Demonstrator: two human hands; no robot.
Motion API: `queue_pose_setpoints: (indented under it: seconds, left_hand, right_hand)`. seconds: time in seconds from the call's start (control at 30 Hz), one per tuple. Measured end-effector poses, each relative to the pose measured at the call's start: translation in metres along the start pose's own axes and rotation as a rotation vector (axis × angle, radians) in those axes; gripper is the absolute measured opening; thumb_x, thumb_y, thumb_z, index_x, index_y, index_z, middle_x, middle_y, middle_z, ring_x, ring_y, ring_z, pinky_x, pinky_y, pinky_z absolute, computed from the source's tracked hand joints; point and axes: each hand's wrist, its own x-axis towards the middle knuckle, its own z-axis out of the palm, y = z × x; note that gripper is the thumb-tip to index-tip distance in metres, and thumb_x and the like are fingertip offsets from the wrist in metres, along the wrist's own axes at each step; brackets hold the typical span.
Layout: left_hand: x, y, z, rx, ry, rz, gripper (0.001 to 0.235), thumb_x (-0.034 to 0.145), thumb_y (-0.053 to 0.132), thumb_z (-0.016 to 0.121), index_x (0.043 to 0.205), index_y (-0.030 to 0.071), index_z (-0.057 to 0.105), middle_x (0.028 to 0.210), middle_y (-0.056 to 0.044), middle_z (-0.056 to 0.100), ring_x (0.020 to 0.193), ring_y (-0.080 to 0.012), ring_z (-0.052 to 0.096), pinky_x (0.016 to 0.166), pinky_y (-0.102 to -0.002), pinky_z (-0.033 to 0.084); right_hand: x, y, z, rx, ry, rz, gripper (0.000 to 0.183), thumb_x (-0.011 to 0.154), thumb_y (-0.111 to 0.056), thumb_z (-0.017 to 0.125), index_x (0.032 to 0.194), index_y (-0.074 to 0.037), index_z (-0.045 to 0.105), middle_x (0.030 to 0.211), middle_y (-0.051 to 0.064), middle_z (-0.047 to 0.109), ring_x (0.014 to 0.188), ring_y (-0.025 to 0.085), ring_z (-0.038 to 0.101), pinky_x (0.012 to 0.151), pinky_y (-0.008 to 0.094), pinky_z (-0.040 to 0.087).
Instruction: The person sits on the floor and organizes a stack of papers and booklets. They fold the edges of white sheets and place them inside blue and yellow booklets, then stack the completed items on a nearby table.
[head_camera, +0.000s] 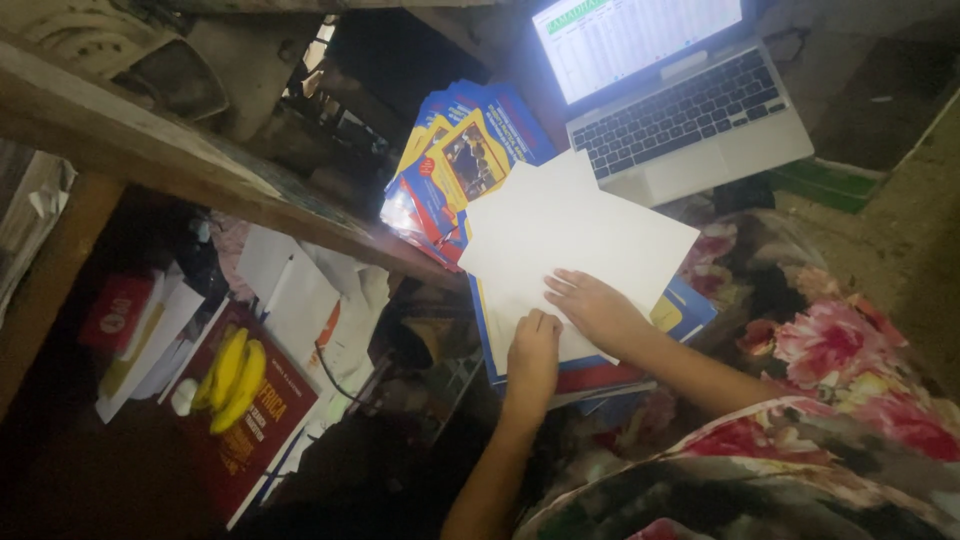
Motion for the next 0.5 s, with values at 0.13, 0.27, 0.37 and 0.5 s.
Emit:
queue_pose_setpoints:
  seconds: [0.13, 0.27, 0.37, 0.5]
  left_hand:
    - [0.005, 0.011, -0.017, 0.041, -0.011, 0.023, 0.010, 0.093, 0.010, 0.068, 0.088, 0.012, 0.059, 0.086, -0.001, 0.053, 0.084, -0.0246, 0.062, 0.072, -0.034, 0.054]
    - [0.000, -0.003, 0.005, 0.106, 0.007, 0.083, 0.014, 0.087, 0.008, 0.071, 0.089, 0.012, 0.057, 0.088, -0.002, 0.053, 0.087, -0.0227, 0.062, 0.074, -0.031, 0.054]
    - [0.003, -0.012, 0.016, 0.129, 0.060, 0.139, 0.017, 0.083, 0.005, 0.072, 0.088, 0.012, 0.056, 0.085, -0.001, 0.050, 0.082, -0.0238, 0.061, 0.070, -0.033, 0.053]
    - [0.002, -0.018, 0.024, 0.169, 0.125, 0.191, 0.020, 0.079, 0.005, 0.071, 0.087, 0.013, 0.054, 0.082, -0.002, 0.046, 0.077, -0.0241, 0.058, 0.069, -0.034, 0.051]
  right_hand:
    - [-0.002, 0.000, -0.002, -0.060, -0.002, -0.020, 0.036, 0.096, -0.008, 0.056, 0.131, -0.009, 0.065, 0.146, 0.008, 0.061, 0.142, 0.024, 0.050, 0.125, 0.039, 0.031]
    - [-0.003, -0.004, -0.004, -0.010, 0.048, -0.027, 0.033, 0.099, -0.007, 0.054, 0.129, -0.005, 0.066, 0.144, 0.011, 0.062, 0.141, 0.027, 0.052, 0.124, 0.041, 0.032]
    - [-0.002, -0.002, -0.005, -0.058, 0.051, -0.055, 0.034, 0.097, -0.005, 0.055, 0.129, -0.004, 0.066, 0.144, 0.012, 0.062, 0.140, 0.027, 0.052, 0.124, 0.041, 0.033]
    - [-0.003, 0.000, -0.002, -0.037, 0.034, -0.034, 0.035, 0.098, -0.005, 0.055, 0.131, -0.005, 0.065, 0.145, 0.011, 0.061, 0.142, 0.026, 0.049, 0.125, 0.041, 0.030]
